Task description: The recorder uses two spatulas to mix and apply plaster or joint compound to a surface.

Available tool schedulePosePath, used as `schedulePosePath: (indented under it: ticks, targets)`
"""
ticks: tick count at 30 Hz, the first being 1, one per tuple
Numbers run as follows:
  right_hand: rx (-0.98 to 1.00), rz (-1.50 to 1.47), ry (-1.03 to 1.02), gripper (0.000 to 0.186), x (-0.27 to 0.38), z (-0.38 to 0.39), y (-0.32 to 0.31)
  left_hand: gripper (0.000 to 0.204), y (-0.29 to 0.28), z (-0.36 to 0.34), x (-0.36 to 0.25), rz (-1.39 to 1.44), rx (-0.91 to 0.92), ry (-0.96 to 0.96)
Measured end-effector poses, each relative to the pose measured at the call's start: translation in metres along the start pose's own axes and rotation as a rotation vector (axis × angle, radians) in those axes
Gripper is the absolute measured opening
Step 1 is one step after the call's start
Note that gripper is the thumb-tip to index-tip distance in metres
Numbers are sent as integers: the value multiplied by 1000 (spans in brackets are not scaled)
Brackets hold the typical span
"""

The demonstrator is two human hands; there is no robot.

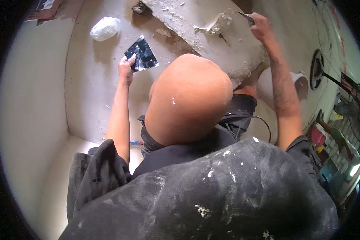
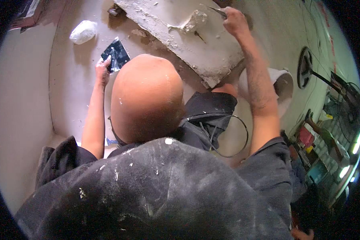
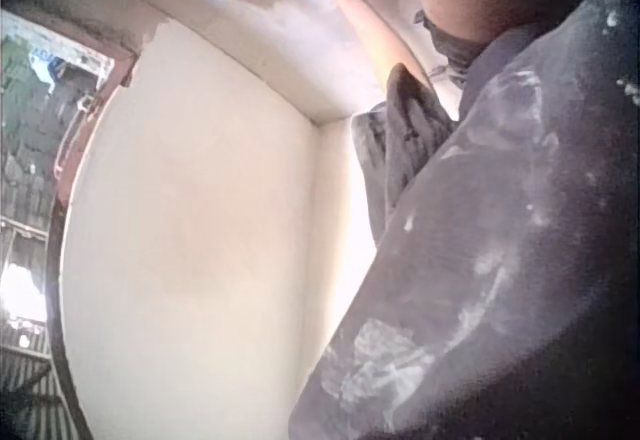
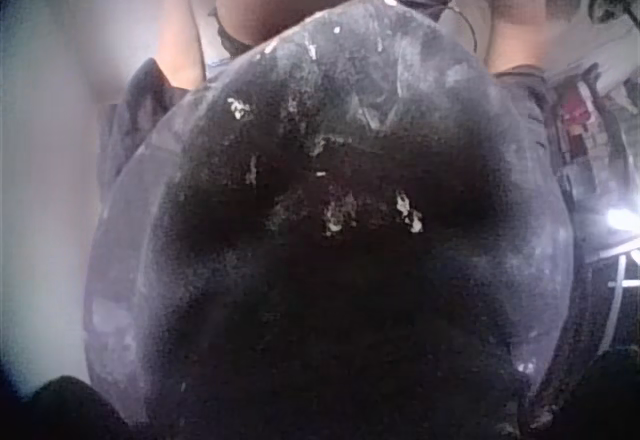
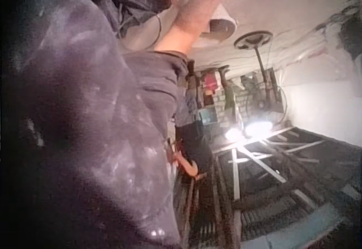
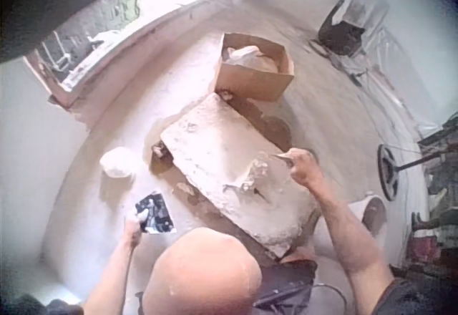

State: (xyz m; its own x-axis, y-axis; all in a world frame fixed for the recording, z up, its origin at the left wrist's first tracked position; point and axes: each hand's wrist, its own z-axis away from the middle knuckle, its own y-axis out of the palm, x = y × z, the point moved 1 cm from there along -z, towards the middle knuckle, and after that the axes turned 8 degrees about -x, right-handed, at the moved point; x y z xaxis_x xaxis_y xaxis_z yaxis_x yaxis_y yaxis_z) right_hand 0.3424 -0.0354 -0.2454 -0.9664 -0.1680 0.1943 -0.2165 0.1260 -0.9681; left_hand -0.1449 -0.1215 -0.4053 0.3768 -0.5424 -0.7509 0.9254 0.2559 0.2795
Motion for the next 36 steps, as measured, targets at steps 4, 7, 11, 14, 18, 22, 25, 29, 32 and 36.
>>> schedulePosePath:
  ticks: [4, 7, 11, 14, 18, 22, 25, 29, 32, 36]
  targets:
    - [-82, -161, 464, 14, 8, 68, 14, 28, 33, 12, -11, 80, -5, 3]
    - [-118, -329, 917, 24, 6, 98, 35, 23, 68, 1, -22, 78, 73, -36]
    - [-169, -233, 1037, 16, 15, 135, 79, 20, 90, 2, -28, 99, 121, -56]
    - [-172, -765, 1410, 15, 32, 131, 129, 17, 94, 9, -32, 102, 108, -68]
    - [-445, -985, 1541, 19, 51, 64, 161, 19, 96, 14, -36, 40, 129, 13]
    - [-21, -451, 1163, 15, 56, -26, 138, 17, 97, 20, -38, 71, 98, -64]
    - [-324, -991, 1415, 15, 59, -48, 110, 16, 93, 25, -41, 82, 109, -21]
    - [-185, -552, 1004, 29, 44, -45, 57, 18, 80, 28, -42, -25, 71, 37]
    - [-48, -37, 711, 27, 28, -41, 26, 17, 72, 26, -36, -22, 67, 28]
    - [64, 109, 437, 31, 29, -38, 30, 16, 76, 24, -30, -22, 38, -62]
